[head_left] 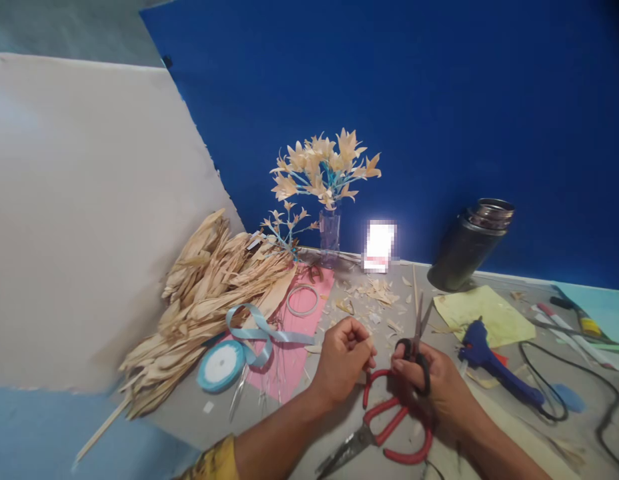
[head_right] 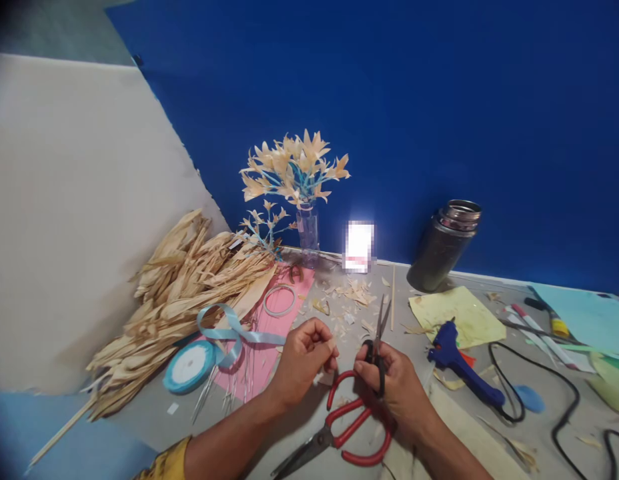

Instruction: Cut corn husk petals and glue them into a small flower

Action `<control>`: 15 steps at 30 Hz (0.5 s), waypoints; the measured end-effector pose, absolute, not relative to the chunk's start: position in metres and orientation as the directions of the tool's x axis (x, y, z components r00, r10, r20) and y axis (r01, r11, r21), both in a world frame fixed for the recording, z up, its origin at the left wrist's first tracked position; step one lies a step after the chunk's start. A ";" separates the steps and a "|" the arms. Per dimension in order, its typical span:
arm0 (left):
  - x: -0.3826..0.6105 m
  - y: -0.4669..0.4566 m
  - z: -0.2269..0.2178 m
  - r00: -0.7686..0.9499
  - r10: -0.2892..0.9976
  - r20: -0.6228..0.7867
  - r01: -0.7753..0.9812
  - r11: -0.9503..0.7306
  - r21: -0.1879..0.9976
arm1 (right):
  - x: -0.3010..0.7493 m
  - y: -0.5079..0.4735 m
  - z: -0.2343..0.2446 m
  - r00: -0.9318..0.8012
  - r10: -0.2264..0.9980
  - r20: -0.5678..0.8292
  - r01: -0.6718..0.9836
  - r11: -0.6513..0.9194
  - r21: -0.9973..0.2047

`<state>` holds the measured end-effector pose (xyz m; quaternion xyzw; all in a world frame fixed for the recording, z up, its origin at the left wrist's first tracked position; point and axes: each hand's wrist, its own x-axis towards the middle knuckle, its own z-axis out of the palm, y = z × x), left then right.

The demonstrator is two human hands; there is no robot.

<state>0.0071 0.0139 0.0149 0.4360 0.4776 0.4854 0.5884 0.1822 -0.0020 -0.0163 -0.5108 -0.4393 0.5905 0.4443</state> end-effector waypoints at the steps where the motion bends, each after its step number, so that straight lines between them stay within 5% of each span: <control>1: 0.007 0.014 0.013 0.081 0.987 -0.136 -0.146 0.146 0.978 | 0.182 -0.002 -0.015 -0.070 0.975 -0.211 -0.091 -0.217 -0.972; 5: 0.008 0.014 0.006 0.073 0.996 -0.058 -0.059 0.063 0.996 | 0.179 -0.002 -0.011 -0.082 0.966 -0.246 -0.174 -0.257 -0.950; 9: 0.008 0.012 0.002 0.053 0.983 0.174 0.126 -0.180 0.976 | 0.178 -0.002 -0.010 -0.268 0.925 -0.269 -0.334 -0.352 -0.875; 15: 0.009 0.007 -0.006 0.194 0.762 0.617 0.244 -0.647 0.722 | 0.173 -0.007 -0.009 -0.210 0.948 -0.241 -0.424 -0.310 -0.851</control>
